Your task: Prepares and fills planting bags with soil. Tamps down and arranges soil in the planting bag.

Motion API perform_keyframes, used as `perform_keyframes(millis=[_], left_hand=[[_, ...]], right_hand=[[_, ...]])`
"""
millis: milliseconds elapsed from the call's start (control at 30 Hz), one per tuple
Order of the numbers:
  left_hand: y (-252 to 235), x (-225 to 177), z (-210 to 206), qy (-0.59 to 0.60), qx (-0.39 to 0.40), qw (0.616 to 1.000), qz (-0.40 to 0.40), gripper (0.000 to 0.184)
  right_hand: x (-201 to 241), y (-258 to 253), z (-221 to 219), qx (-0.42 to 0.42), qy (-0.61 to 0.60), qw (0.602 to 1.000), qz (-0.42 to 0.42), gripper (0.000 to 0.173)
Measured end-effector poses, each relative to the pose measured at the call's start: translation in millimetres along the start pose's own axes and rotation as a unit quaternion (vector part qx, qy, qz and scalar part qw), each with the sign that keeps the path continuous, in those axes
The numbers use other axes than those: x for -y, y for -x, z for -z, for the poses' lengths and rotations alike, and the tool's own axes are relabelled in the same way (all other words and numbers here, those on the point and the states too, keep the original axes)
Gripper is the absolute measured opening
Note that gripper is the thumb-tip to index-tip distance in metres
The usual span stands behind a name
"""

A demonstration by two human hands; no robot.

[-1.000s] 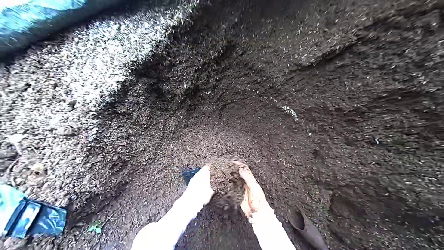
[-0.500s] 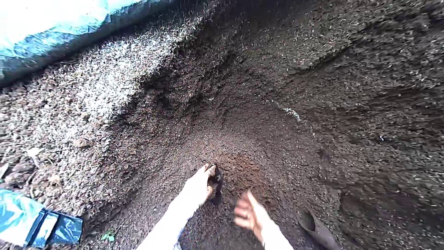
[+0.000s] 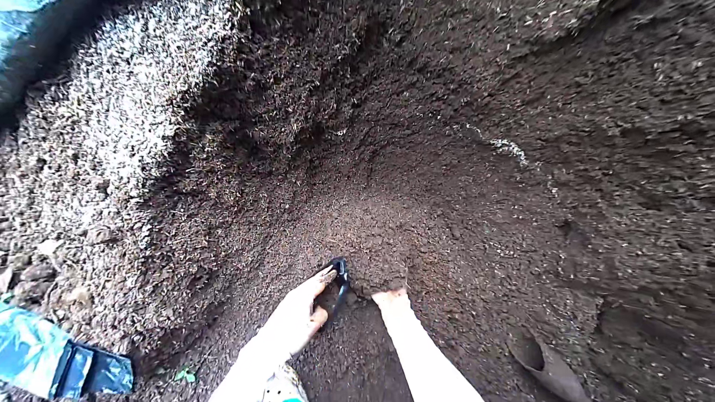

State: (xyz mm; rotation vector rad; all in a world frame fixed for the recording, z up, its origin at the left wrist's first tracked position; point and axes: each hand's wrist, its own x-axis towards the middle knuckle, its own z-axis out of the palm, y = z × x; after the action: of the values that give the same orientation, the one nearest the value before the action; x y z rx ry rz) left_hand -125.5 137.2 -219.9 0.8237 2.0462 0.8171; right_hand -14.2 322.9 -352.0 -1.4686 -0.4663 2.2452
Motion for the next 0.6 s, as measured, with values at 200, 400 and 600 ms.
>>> perform_keyframes(millis=[200,400,600], left_hand=[[-9,-19,13,0.016,0.011,0.999,0.040,0.069],[-11,-39,6,0.024,-0.005,0.997,0.069,0.064],[-1,-29,10,0.041,-0.037,0.993,0.104,0.060]], right_hand=[[32,42,27,0.040,0.074,0.995,0.058,0.057],[55,91,-35,0.244,-0.016,0.968,-0.056,0.067],[39,117,-72,0.244,0.159,0.957,-0.005,0.049]])
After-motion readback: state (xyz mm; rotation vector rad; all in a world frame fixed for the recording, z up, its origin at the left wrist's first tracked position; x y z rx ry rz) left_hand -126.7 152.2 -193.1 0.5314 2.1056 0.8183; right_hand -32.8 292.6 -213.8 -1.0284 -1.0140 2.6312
